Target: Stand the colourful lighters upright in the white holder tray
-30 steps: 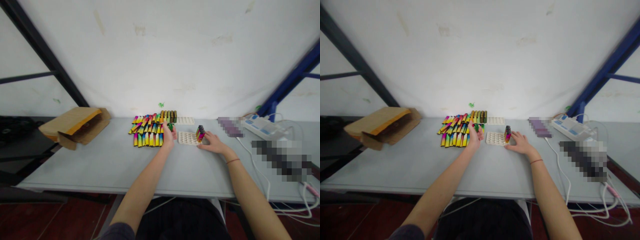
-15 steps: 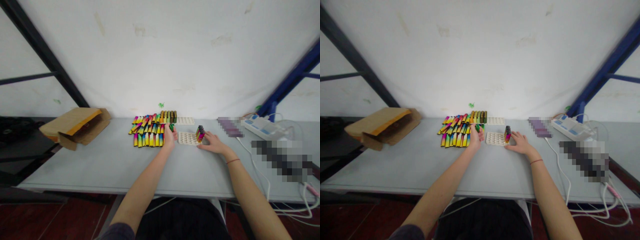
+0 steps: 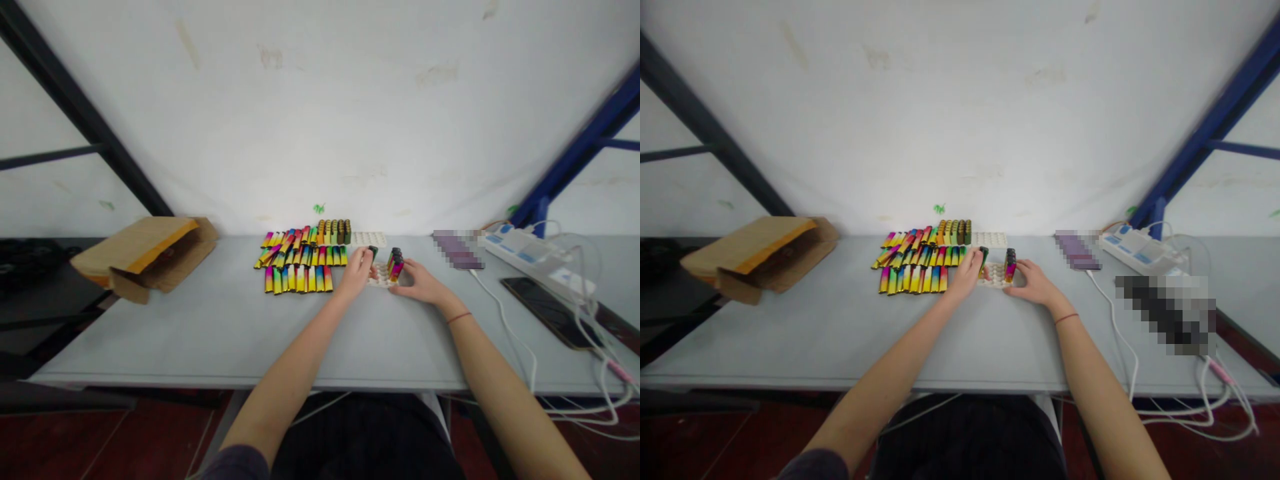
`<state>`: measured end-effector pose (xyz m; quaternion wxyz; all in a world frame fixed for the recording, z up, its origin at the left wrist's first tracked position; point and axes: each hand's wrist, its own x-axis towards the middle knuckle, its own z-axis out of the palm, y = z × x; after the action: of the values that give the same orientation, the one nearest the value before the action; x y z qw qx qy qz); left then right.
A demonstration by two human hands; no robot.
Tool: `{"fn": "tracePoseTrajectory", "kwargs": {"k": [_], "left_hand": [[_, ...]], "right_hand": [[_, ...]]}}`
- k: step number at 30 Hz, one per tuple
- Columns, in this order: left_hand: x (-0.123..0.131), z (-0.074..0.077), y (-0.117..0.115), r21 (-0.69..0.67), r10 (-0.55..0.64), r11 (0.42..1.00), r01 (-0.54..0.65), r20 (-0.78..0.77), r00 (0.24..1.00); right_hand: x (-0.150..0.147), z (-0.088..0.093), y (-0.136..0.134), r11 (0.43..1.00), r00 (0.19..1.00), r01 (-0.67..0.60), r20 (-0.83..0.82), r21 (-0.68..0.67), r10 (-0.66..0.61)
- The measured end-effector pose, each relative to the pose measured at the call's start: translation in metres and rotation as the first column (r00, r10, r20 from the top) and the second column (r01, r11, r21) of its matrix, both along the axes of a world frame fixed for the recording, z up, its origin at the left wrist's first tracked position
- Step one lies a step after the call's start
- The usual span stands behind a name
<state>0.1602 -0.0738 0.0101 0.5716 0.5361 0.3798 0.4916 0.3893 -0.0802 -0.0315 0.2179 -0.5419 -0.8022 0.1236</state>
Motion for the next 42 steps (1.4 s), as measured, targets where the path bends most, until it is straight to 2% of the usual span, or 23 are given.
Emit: {"fn": "tracePoseTrajectory", "kwargs": {"k": [6, 15, 20, 25, 30, 33, 38, 42], "left_hand": [[0.003, -0.001, 0.002, 0.134, 0.034, 0.991, -0.019, -0.112, 0.993], [0.005, -0.024, 0.005, 0.259, -0.073, 0.952, 0.160, -0.316, 0.946], [0.005, -0.028, 0.006, 0.358, -0.068, 0.901, 0.245, -0.443, 0.894], [0.008, -0.028, 0.003, 0.427, -0.054, 0.851, 0.305, -0.506, 0.861], [0.012, -0.026, -0.001, 0.439, 0.007, 0.868, 0.233, -0.481, 0.877], [0.014, -0.023, -0.001, 0.515, 0.094, 0.832, 0.206, -0.496, 0.863], [0.014, -0.020, -0.002, 0.575, 0.205, 0.793, 0.203, -0.564, 0.800], [0.010, -0.016, -0.001, 0.586, 0.232, 0.759, 0.282, -0.649, 0.725]], "right_hand": [[0.002, -0.002, 0.001, 1.000, 1.000, 0.004, -0.027, -0.005, -0.004], [0.005, -0.008, 0.006, 0.997, 0.995, -0.061, -0.080, 0.046, 0.065], [0.005, -0.010, 0.006, 0.995, 0.991, -0.065, -0.108, 0.079, 0.074], [0.006, -0.012, 0.007, 0.992, 0.987, -0.084, -0.130, 0.091, 0.095], [0.006, -0.012, 0.007, 0.991, 0.985, -0.090, -0.142, 0.098, 0.103], [0.006, -0.010, 0.005, 0.991, 0.982, -0.100, -0.155, 0.089, 0.113], [0.006, -0.009, 0.005, 0.990, 0.980, -0.103, -0.163, 0.092, 0.117], [0.007, -0.011, 0.006, 0.995, 0.987, -0.071, -0.138, 0.073, 0.081]]}}
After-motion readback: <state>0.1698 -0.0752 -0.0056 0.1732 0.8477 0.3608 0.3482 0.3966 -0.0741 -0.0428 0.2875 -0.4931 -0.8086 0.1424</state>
